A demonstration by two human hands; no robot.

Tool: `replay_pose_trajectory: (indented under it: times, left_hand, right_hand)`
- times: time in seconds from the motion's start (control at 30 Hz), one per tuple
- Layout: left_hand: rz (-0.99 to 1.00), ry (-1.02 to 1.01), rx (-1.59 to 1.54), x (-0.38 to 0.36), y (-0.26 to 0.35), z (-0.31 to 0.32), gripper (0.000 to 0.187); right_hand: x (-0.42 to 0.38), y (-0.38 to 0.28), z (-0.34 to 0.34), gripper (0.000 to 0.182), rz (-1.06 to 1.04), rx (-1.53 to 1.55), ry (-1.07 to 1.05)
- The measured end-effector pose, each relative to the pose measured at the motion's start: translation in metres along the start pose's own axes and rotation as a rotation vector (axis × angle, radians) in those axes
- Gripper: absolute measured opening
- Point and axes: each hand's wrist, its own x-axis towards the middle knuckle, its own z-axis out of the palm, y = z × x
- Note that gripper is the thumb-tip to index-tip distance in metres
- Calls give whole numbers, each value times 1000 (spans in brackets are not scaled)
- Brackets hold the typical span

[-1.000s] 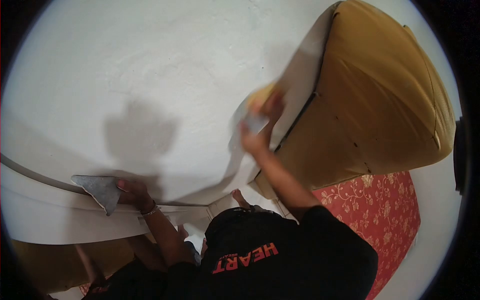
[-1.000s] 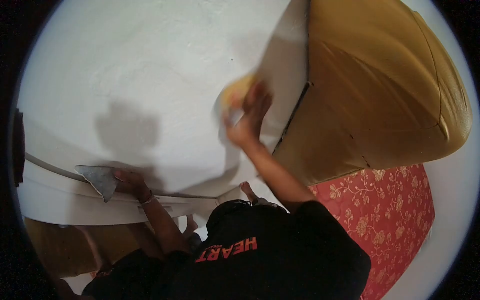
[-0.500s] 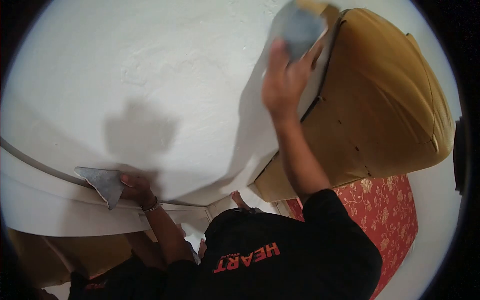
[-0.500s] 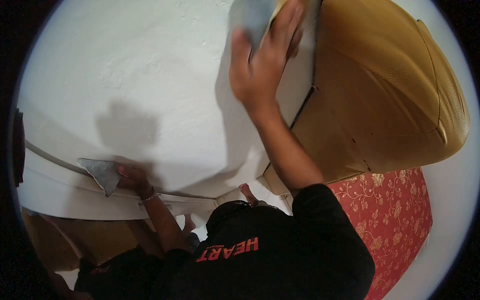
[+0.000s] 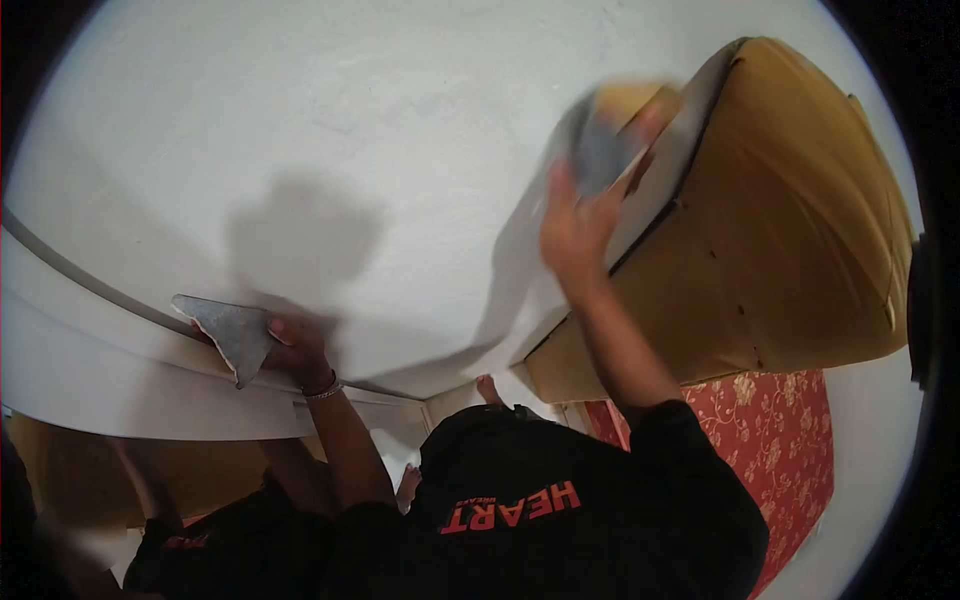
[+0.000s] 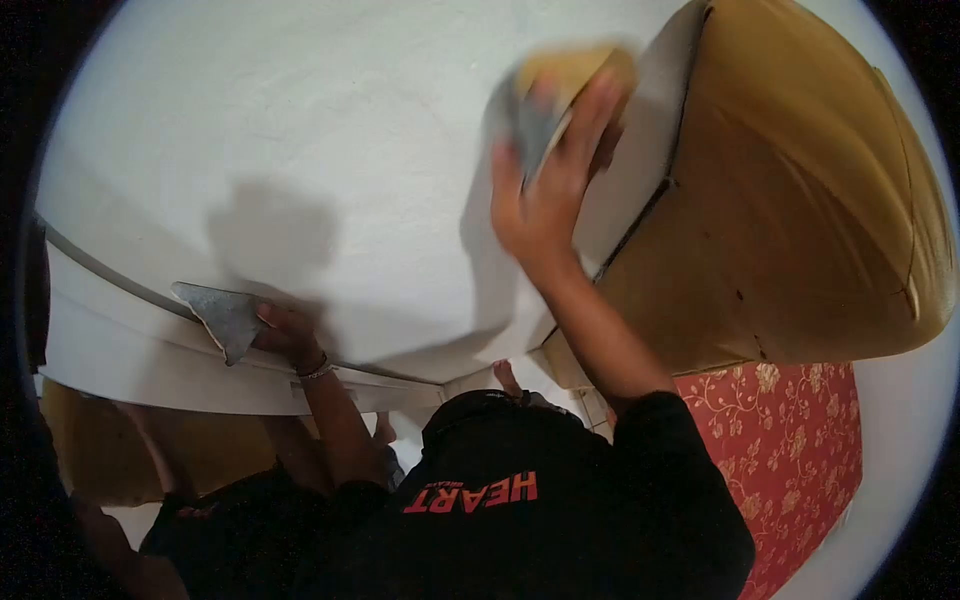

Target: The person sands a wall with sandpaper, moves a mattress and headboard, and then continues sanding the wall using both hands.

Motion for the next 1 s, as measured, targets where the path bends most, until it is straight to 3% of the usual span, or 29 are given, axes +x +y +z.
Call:
replay_pose_trajectory:
  times: [0.07,0.1,0.13,0.17,0.23,0.27,0.3,0.33,0.37,0.43,0.5,0.57,0.63,0.7,0.73,0.8,0.9,0.93,0.97,1.0]
  left_hand:
    - [18,-50,63,-2,-6,-6,62]
    - [33,-85,123,-1,-8,-7,61]
    - [38,-86,125,0,-5,-7,61]
    - [26,-80,96,2,2,-5,61]
    - [14,-73,67,4,4,-4,60]
    - [24,-89,82,4,2,-6,62]
    - [32,-105,99,3,2,-7,64]
    - [26,-101,104,3,3,-6,64]
    - [36,-78,89,4,6,-4,65]
    - [39,-83,76,4,7,-4,66]
    - [54,-43,43,1,4,-1,65]
    - [50,-57,42,1,9,0,64]
    - [56,-62,38,2,7,-1,63]
    - [80,-124,121,0,3,-5,64]
    - [78,-124,127,-1,6,-6,64]
    - [83,-55,155,2,10,-1,62]
    - [74,-49,49,2,9,2,61]
    - [68,-60,48,1,10,1,61]
    - [58,-72,48,2,11,1,60]
    - [48,-81,50,2,13,2,60]
  right_hand:
    - [33,-21,9,51,4,83,90]
    - [25,-29,23,53,-88,-99,86]
    - [2,-42,37,60,-85,-177,14]
    - [-35,-45,46,65,-180,-293,-190]
    - [-117,-35,45,50,-244,-241,-468]
    - [-146,-23,36,62,-207,-253,-557]
    - [-173,7,32,48,-333,-284,-479]
    - [-171,17,20,59,-265,-334,-503]
    - [-155,24,12,57,-206,-340,-400]
    - [-83,17,3,68,167,-64,-111]
    - [-40,12,-2,75,163,-125,-118]
    - [-32,0,16,70,138,267,104]
    - [-100,-9,35,65,-55,-283,-131]
    - [-197,0,31,60,-66,-273,-752]
    - [-213,7,25,60,-67,-269,-758]
    - [-226,24,9,44,-380,-444,-857]
    - [-141,32,3,64,-13,-218,-332]
    - [-98,27,2,68,132,-10,-216]
    - [-74,22,5,68,138,-18,-220]
    - [-56,14,12,68,102,29,-72]
